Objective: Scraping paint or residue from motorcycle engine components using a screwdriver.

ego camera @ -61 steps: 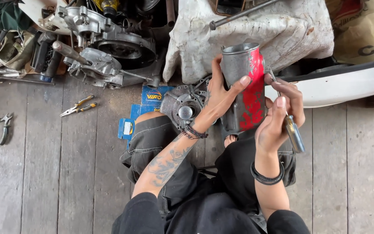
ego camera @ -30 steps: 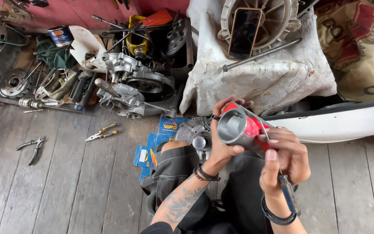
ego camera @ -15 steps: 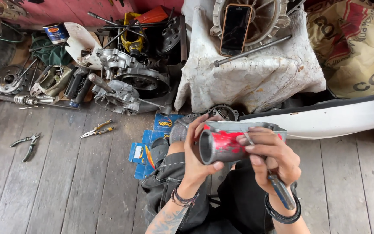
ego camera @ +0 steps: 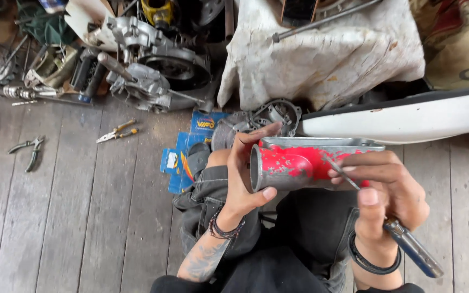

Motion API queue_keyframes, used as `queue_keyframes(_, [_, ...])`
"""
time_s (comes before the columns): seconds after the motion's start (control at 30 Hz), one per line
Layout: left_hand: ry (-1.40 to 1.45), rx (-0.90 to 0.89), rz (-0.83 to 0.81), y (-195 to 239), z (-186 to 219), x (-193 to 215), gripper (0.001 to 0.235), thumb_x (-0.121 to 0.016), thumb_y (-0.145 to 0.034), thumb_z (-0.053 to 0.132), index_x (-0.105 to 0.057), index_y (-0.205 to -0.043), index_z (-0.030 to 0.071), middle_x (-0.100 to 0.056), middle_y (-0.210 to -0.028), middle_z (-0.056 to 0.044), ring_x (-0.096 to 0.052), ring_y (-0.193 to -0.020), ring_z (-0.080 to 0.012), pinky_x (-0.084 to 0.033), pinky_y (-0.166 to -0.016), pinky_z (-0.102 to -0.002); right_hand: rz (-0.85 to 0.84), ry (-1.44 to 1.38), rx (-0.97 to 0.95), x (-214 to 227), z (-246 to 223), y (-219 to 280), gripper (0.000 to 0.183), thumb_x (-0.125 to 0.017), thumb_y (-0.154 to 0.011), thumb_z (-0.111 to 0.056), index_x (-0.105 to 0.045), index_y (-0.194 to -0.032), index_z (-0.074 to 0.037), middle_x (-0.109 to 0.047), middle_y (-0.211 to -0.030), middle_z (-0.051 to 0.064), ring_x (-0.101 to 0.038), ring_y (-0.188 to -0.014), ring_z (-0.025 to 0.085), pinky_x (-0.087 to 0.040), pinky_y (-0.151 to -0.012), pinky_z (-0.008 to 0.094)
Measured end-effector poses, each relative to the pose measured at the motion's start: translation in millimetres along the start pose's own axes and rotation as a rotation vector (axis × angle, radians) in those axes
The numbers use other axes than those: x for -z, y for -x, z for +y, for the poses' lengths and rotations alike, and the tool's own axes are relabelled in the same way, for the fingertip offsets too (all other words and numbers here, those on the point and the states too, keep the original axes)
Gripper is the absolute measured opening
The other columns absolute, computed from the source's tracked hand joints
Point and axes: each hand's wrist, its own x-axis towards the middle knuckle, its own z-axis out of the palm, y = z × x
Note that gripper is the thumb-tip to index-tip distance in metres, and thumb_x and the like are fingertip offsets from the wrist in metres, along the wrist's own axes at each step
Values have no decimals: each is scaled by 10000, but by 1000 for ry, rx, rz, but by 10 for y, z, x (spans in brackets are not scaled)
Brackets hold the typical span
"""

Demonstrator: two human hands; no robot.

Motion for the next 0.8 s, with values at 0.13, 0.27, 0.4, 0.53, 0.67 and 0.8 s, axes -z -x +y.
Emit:
queue_keyframes(0.13, [-120, -3, 18, 41, 75, -5, 663, -688, -915, 590, -489, -1300, 87, -590, -1321, -217, -613, -1295, -326, -488, -1104, -421, -137, -22, 3, 10, 75, 27, 383, -482, -1012, -247, -576, -958, 120, -668, -811, 226, -748, -778, 397, -611, -775, 415])
queue_keyframes(0.27, [-286, -62, -71, 11, 134, 57, 630, -562, -966, 575, -496, -1271, 28, -606, -1228, -193, -629, -1196, -320, -501, -1101, -462, -242, 38, 55, -15, -12, -76, 296, -536, -965, -178, -609, -904, 101, -709, -819, 207, -727, -776, 338, -595, -744, 366])
queue_keyframes(0.4, [-601, 1, -370, -30, 240, 343, 872, -728, -697, 648, -480, -1291, 59, -608, -1347, -215, -640, -1278, -362, -513, -1101, -456, -330, 42, 77, 1, -24, -107, 184, -670, -843, -101, -667, -859, 83, -730, -818, 190, -730, -706, 280, -603, -693, 319])
queue_keyframes(0.53, [-554, 86, -448, -70, 273, 482, 737, -787, -781, 504, -443, -1288, 94, -579, -1392, -236, -597, -1346, -371, -481, -1102, -458, -493, 58, 93, -8, -101, -204, 114, -708, -819, -50, -695, -839, 61, -746, -811, 165, -754, -691, 231, -614, -666, 274])
queue_keyframes(0.67, [-482, 135, -510, -60, 268, 556, 719, -780, -849, 431, -408, -1363, 94, -506, -1469, -236, -496, -1458, -388, -430, -1197, -490, -537, 123, 35, -47, -151, -179, 59, -722, -799, -33, -699, -816, 18, -746, -770, 109, -744, -633, 192, -607, -641, 254])
queue_keyframes(0.8, [-503, 126, -534, -36, 267, 603, 745, -786, -850, 426, -410, -1388, 74, -500, -1471, -243, -497, -1442, -400, -408, -1220, -510, -529, 89, 33, -180, -161, -210, 115, -709, -769, -25, -612, -710, -4, -712, -690, 131, -769, -608, 190, -656, -647, 297])
